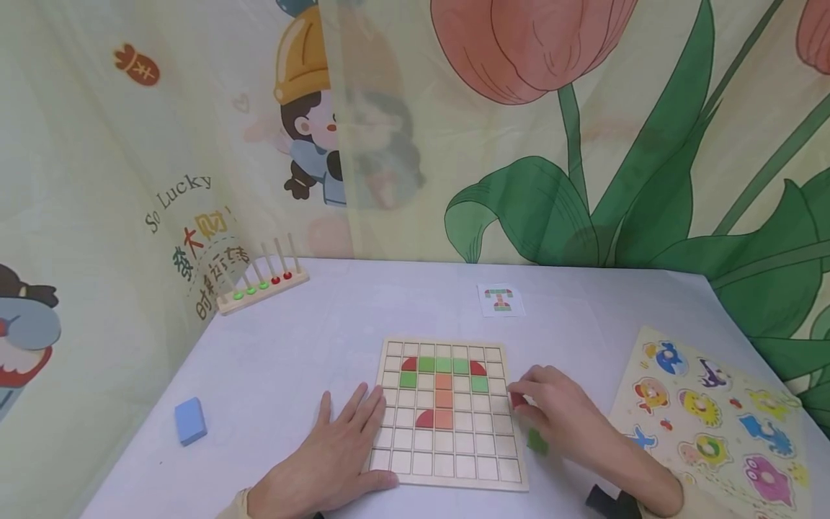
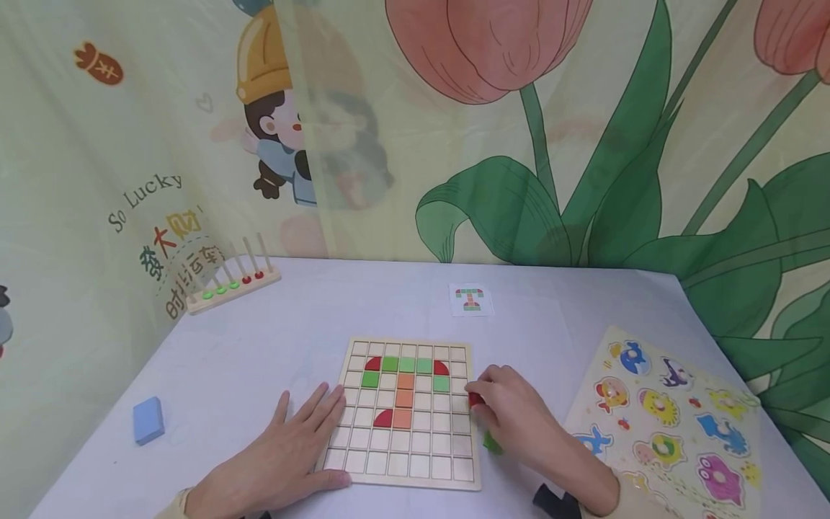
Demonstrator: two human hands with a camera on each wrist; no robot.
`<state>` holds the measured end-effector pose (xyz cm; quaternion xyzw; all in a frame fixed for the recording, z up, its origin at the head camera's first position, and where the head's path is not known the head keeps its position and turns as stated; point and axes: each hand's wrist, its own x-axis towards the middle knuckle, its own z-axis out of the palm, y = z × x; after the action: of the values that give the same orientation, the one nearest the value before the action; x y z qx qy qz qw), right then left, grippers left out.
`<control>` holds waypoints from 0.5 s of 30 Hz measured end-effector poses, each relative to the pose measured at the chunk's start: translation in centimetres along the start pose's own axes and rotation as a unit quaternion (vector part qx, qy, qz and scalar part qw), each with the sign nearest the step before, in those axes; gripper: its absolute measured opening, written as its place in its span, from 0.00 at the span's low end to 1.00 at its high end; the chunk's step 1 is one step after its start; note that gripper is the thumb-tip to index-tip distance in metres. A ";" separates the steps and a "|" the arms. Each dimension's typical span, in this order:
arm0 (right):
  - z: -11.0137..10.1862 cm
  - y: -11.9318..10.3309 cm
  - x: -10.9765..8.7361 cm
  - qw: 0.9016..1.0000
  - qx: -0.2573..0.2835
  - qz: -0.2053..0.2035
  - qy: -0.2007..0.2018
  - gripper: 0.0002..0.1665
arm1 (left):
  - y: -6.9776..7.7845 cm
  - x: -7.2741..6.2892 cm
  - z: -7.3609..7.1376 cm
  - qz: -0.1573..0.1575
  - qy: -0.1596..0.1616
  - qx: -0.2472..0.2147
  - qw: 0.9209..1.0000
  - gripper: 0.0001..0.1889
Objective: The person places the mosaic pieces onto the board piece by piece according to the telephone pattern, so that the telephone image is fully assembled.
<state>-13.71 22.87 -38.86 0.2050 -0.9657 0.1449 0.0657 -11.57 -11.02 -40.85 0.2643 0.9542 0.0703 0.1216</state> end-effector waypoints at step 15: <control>3.2 -4.1 2.7 0.996 0.043 -0.060 -0.058 0.10 | -0.1 -0.1 -0.1 0.004 0.003 0.014 1.000 0.57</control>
<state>-14.70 17.30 -40.35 0.2729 -0.9469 0.1700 0.0092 -11.56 -11.15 -40.78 0.2695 0.9543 0.0581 0.1150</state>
